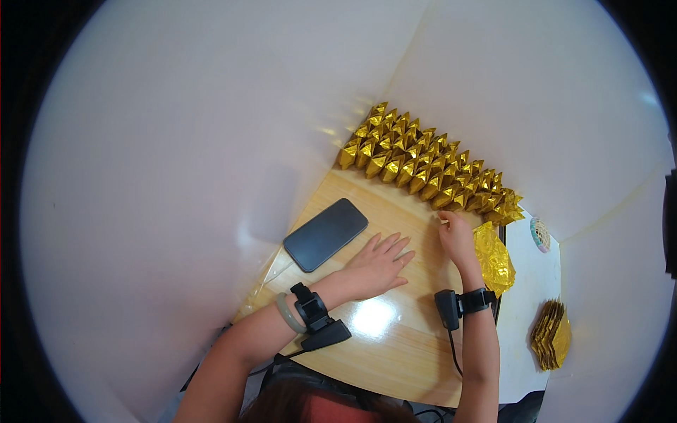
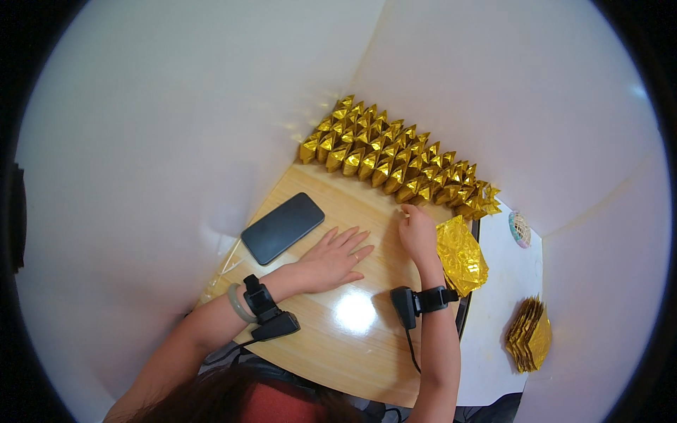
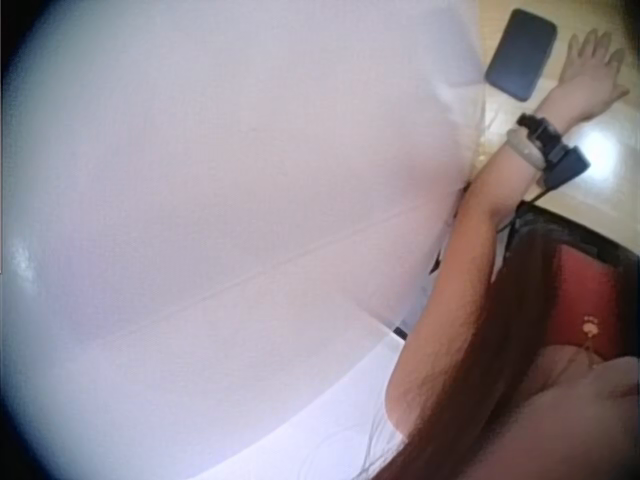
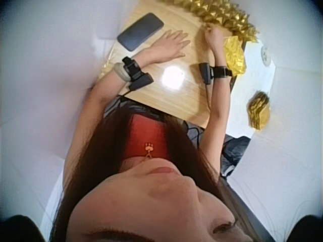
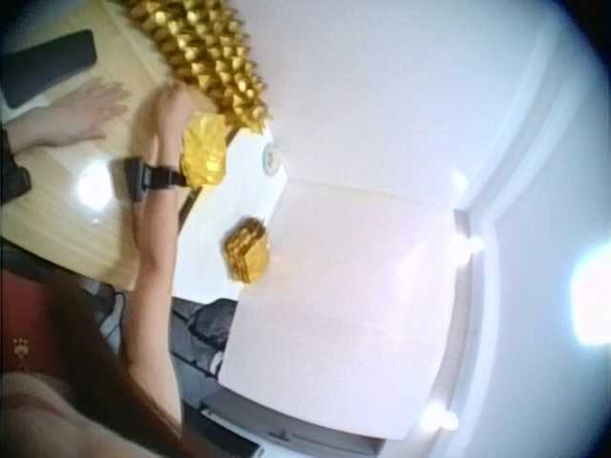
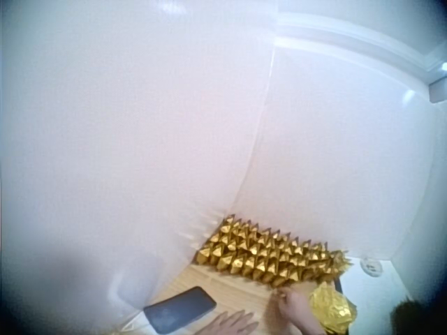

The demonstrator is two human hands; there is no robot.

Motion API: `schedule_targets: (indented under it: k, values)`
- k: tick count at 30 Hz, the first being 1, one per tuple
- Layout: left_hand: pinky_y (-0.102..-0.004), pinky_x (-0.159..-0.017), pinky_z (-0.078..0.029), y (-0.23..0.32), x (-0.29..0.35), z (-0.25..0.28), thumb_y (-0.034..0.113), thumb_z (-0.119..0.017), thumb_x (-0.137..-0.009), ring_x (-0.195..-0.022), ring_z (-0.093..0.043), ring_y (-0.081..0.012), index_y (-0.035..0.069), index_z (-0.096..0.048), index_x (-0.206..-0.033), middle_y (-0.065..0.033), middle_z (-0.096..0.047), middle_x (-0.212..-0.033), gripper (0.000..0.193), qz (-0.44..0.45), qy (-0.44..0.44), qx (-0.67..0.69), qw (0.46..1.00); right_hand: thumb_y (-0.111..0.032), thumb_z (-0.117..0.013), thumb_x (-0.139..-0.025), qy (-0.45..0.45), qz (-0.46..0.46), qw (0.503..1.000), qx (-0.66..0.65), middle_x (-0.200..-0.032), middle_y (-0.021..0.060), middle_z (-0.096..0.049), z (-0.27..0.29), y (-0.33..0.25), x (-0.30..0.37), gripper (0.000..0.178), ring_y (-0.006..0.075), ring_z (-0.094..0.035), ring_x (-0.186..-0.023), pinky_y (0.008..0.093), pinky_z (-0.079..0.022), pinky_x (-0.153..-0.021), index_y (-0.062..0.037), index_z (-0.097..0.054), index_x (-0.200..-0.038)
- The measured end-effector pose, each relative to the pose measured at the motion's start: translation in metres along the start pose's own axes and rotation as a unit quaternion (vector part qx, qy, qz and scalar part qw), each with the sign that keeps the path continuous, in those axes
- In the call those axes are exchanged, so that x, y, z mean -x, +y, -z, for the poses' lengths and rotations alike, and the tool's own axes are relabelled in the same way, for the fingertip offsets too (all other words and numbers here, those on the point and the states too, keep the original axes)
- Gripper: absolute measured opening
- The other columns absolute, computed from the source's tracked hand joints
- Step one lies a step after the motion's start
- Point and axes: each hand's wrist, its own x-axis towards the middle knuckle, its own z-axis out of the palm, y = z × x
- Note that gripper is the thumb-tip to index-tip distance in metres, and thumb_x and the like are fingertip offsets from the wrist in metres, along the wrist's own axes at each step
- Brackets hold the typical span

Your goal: Fold gold paper into decorative star shapes.

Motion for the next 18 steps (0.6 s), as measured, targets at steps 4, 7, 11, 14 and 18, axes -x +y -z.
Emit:
schedule_targets:
  k: [4,7,11,14,18]
  values:
    - [-0.0513,-0.113,-0.018,-0.001,0.001,-0.001,0.040,-0.048,-0.094,-0.140,-0.020,-0.0338,0.006,-0.036,-0.142,-0.0185,-0.026,-0.150,0.060,0.002,-0.001,0.002,1.000,-0.004,-0.052,-0.079,-0.035,-0.044,0.998,-0.016,-0.101,0.0188,-0.064,0.030,-0.004,0.015,0.028,0.0358,-0.061,-0.092,0.0412,-0.049,-0.079,-0.0030,-0.064,-0.104]
    - [-0.0512,-0.113,-0.018,-0.002,0.002,0.002,0.039,-0.048,-0.094,-0.140,-0.020,-0.0344,0.005,-0.036,-0.141,-0.0190,-0.026,-0.149,0.059,0.007,-0.010,-0.002,1.000,-0.018,-0.061,-0.081,-0.023,-0.095,0.994,0.046,-0.121,0.0190,-0.058,0.051,0.003,0.032,0.040,0.0367,-0.054,-0.111,0.0443,-0.045,-0.089,-0.0040,-0.058,-0.118]
    - [-0.0512,-0.112,-0.019,-0.002,0.000,0.000,0.039,-0.048,-0.094,-0.140,-0.020,-0.0349,0.005,-0.036,-0.141,-0.0195,-0.027,-0.149,0.059,0.001,-0.008,0.004,1.000,-0.061,-0.068,-0.073,-0.074,-0.146,0.945,0.283,-0.147,0.0237,-0.028,0.057,0.024,0.054,0.097,0.0436,-0.021,-0.137,0.0619,-0.027,-0.103,-0.0017,-0.031,-0.141]
    - [-0.0512,-0.112,-0.019,-0.002,0.002,0.000,0.039,-0.048,-0.094,-0.140,-0.020,-0.0349,0.005,-0.037,-0.140,-0.0193,-0.027,-0.149,0.058,0.002,-0.007,-0.005,1.000,-0.062,-0.064,-0.076,-0.175,-0.241,0.933,0.204,-0.147,0.0251,-0.027,0.060,0.031,0.062,0.097,0.0424,-0.024,-0.137,0.0639,-0.028,-0.102,-0.0002,-0.028,-0.142]
    - [-0.0514,-0.112,-0.019,-0.001,0.001,0.002,0.038,-0.048,-0.094,-0.140,-0.020,-0.0347,0.005,-0.037,-0.140,-0.0189,-0.027,-0.149,0.058,-0.003,0.000,0.002,1.000,-0.059,-0.062,-0.078,-0.170,-0.169,0.956,0.169,-0.144,0.0273,-0.032,0.063,0.057,0.065,0.094,0.0459,-0.031,-0.132,0.0544,-0.033,-0.105,0.0030,-0.029,-0.141]
